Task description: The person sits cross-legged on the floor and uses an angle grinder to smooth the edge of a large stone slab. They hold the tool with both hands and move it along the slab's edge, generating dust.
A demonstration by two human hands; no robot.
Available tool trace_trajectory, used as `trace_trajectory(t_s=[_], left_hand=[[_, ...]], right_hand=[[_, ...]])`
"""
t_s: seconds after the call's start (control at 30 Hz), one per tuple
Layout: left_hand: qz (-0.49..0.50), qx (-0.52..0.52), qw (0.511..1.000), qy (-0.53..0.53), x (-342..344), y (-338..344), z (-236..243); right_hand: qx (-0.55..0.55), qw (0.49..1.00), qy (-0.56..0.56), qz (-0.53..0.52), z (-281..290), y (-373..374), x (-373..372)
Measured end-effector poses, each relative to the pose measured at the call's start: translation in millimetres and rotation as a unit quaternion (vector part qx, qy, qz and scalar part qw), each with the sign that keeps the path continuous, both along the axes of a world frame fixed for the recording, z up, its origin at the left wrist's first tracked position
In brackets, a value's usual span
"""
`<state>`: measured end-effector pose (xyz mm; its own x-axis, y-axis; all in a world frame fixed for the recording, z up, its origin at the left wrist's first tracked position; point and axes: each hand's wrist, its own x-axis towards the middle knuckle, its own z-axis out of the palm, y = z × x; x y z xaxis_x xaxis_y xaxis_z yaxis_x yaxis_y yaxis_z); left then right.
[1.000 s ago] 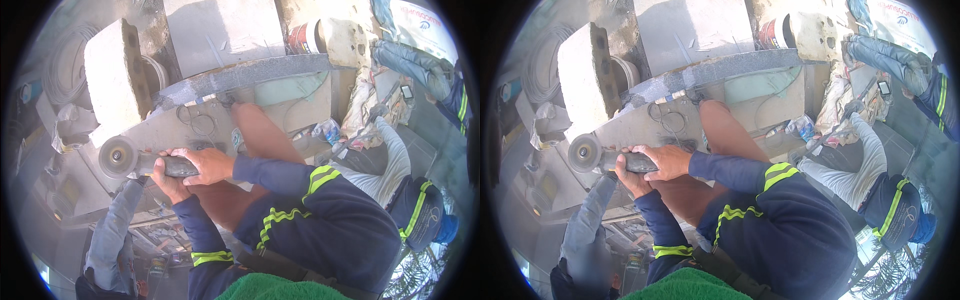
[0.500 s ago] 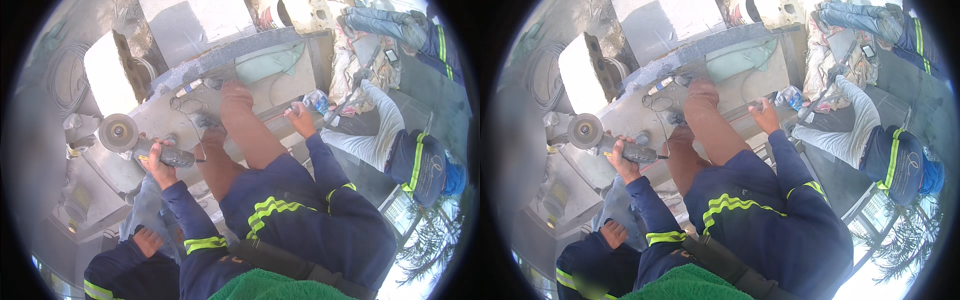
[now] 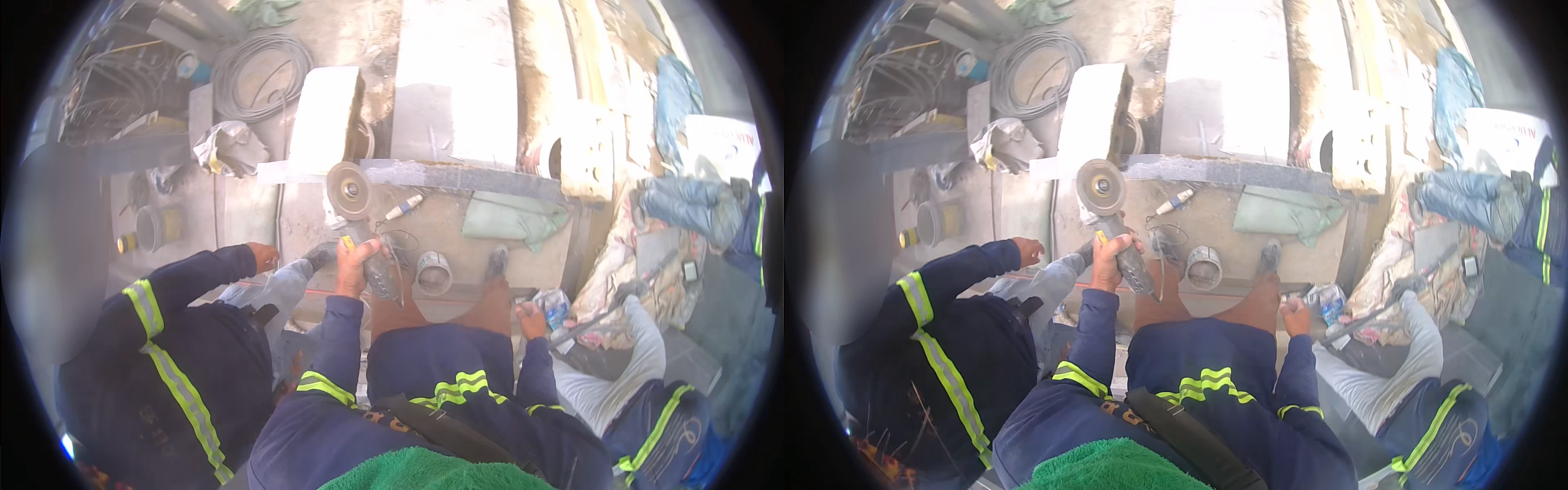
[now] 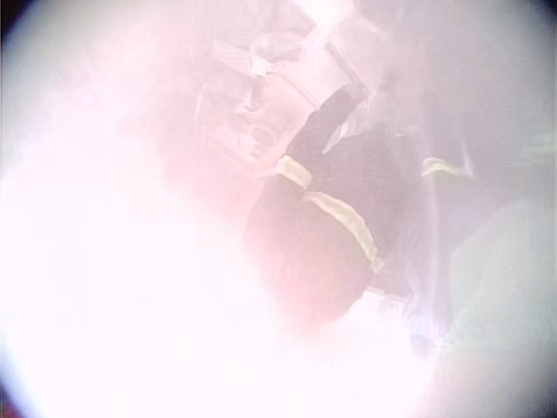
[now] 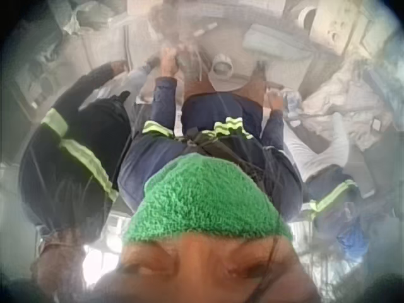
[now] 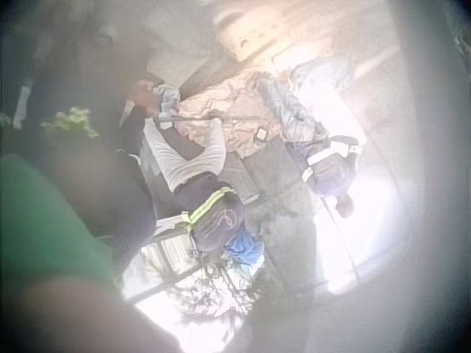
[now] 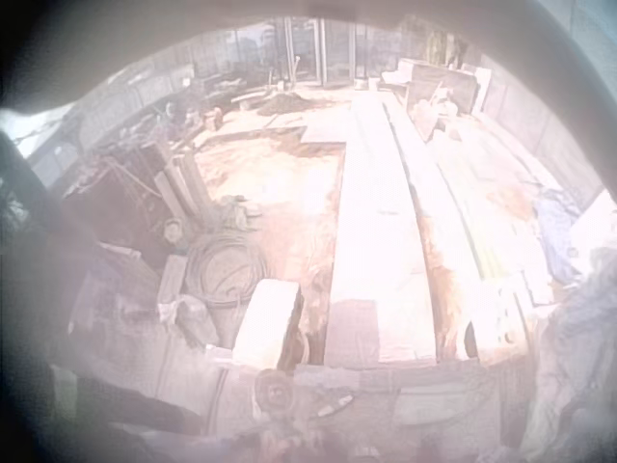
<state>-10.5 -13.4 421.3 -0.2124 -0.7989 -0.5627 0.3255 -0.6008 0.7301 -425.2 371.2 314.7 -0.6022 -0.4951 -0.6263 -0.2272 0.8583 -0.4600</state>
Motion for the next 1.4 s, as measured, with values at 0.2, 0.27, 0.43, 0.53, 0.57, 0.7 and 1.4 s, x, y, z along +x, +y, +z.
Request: trace_trajectory(t_s=[0.2,0.27,0.43,0.53,0.57,0.7,1.4], left_hand=[[0.049,-0.007,0.999,-0.004,-25,62,35],[0.071,-0.007,0.997,0.026,-51,88,47],[0.092,-0.041,0.994,0.047,-92,125,64],[0.082,-0.062,0.995,0.016,-100,130,81],[0.095,-0.064,0.993,0.019,-100,124,81],[0.047,-0.089,0.993,0.062,-97,97,78],[0.064,-0.104,0.991,0.053,-111,85,108]], right_hand=[[0.024,0.978,-0.209,-0.008,-41,-25,-76],[0.007,0.962,-0.270,-0.027,-58,-21,-122],[-0.011,0.955,-0.296,-0.010,-47,-66,-171],[0.018,0.853,-0.045,0.519,-39,-97,-196],[-0.006,0.743,0.089,0.663,-34,-113,-201],[-0.088,0.954,-0.054,0.282,-32,-162,-211],[-0.171,0.955,0.039,0.237,190,-308,-205]])
